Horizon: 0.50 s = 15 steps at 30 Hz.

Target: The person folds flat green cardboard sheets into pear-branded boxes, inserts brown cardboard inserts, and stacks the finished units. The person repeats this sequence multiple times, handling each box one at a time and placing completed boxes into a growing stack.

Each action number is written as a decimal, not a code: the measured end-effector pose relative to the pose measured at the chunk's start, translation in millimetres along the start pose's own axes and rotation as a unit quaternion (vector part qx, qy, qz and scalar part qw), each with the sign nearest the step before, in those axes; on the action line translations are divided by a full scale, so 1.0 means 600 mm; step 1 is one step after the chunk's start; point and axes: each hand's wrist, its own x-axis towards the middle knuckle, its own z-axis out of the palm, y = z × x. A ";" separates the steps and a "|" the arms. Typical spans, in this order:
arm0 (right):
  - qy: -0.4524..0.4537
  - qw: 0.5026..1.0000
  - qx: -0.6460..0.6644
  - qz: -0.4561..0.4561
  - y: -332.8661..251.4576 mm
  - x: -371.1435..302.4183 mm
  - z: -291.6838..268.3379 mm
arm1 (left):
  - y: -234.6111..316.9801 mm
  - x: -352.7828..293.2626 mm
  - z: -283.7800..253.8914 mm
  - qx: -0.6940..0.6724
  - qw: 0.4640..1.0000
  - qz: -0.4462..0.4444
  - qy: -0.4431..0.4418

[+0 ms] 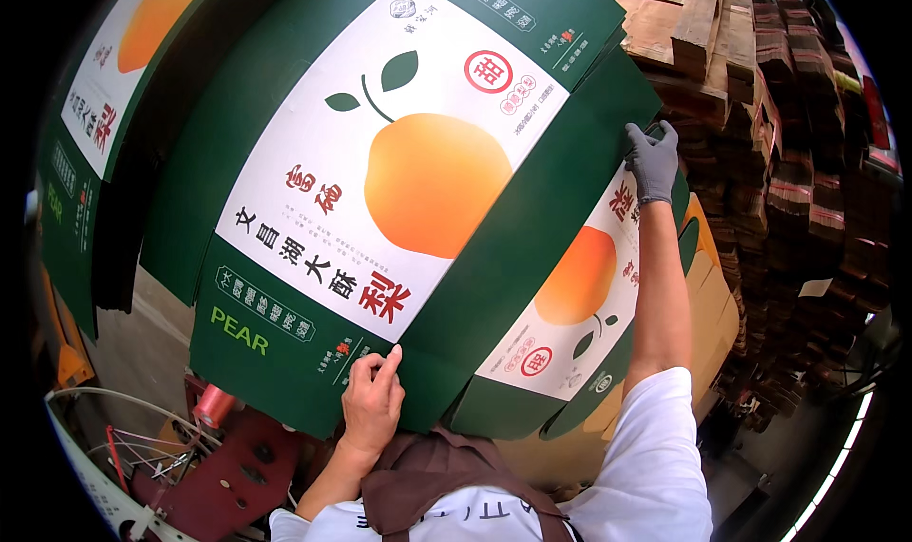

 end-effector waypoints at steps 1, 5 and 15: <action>0.044 0.999 -0.015 -0.020 0.001 -0.003 0.002 | 0.001 0.001 0.000 0.002 1.000 0.007 0.002; 0.069 0.982 -0.009 -0.174 -0.060 -0.020 0.039 | 0.003 0.004 -0.003 0.008 1.000 0.008 -0.004; -0.021 0.893 -0.162 -0.419 -0.138 0.010 0.211 | -0.007 0.010 -0.007 -0.018 0.999 -0.016 -0.040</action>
